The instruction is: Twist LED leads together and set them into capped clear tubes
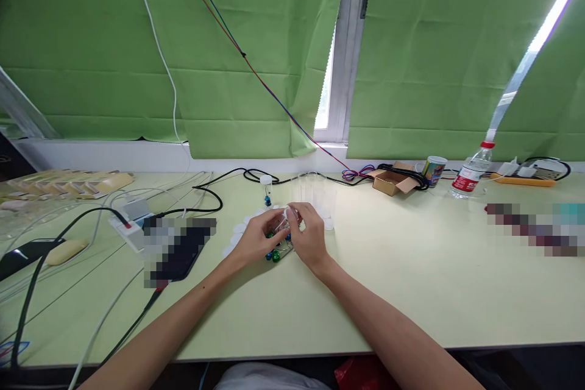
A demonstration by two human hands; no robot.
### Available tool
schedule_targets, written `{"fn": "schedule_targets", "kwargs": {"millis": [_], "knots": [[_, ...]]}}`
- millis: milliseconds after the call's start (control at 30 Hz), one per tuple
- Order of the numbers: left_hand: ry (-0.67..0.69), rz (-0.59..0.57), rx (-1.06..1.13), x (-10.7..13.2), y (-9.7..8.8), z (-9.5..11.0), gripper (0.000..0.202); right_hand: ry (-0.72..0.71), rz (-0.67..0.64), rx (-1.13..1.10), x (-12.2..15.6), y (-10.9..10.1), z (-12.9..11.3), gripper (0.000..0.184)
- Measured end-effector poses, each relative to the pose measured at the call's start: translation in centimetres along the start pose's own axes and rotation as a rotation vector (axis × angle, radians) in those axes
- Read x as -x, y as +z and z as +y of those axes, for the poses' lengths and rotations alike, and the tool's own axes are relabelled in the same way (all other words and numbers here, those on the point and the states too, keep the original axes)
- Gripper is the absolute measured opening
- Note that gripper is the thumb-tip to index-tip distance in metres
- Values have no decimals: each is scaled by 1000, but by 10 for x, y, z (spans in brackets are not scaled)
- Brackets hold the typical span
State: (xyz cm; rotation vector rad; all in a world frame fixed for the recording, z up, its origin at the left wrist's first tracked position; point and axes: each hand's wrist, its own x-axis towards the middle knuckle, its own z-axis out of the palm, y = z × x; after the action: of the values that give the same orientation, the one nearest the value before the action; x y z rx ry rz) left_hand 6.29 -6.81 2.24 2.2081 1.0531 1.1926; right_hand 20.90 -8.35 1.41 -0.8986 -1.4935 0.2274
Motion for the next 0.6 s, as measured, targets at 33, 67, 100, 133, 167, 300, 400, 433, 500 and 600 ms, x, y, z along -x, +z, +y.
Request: {"fn": "schedule_targets", "kwargs": {"millis": [33, 67, 100, 133, 167, 300, 400, 433, 500, 600], "knots": [[11, -21, -16, 0, 0, -1, 32, 3, -10, -3, 0, 0, 1, 20], [20, -45, -30, 0, 0, -2, 31, 6, -21, -6, 0, 0, 2, 20], [29, -68, -44, 0, 0, -2, 31, 9, -29, -9, -1, 0, 2, 20], [30, -70, -53, 0, 0, -3, 31, 12, -34, -12, -1, 0, 3, 21], [28, -70, -60, 0, 0, -2, 31, 16, -39, -12, -1, 0, 3, 21], [5, -61, -61, 0, 0, 3, 31, 26, -46, -2, -1, -1, 3, 23], [-25, -48, -47, 1, 1, 5, 31, 31, -52, 7, -1, -1, 3, 24], [-39, -42, -44, 1, 2, 4, 31, 33, -55, 12, -1, -1, 3, 25], [-74, -37, -40, 1, 3, 3, 32, 34, -63, 27, 0, 0, 4, 26], [-106, -46, -35, 2, 3, 0, 32, 32, -81, 52, 0, 0, 6, 28]]}}
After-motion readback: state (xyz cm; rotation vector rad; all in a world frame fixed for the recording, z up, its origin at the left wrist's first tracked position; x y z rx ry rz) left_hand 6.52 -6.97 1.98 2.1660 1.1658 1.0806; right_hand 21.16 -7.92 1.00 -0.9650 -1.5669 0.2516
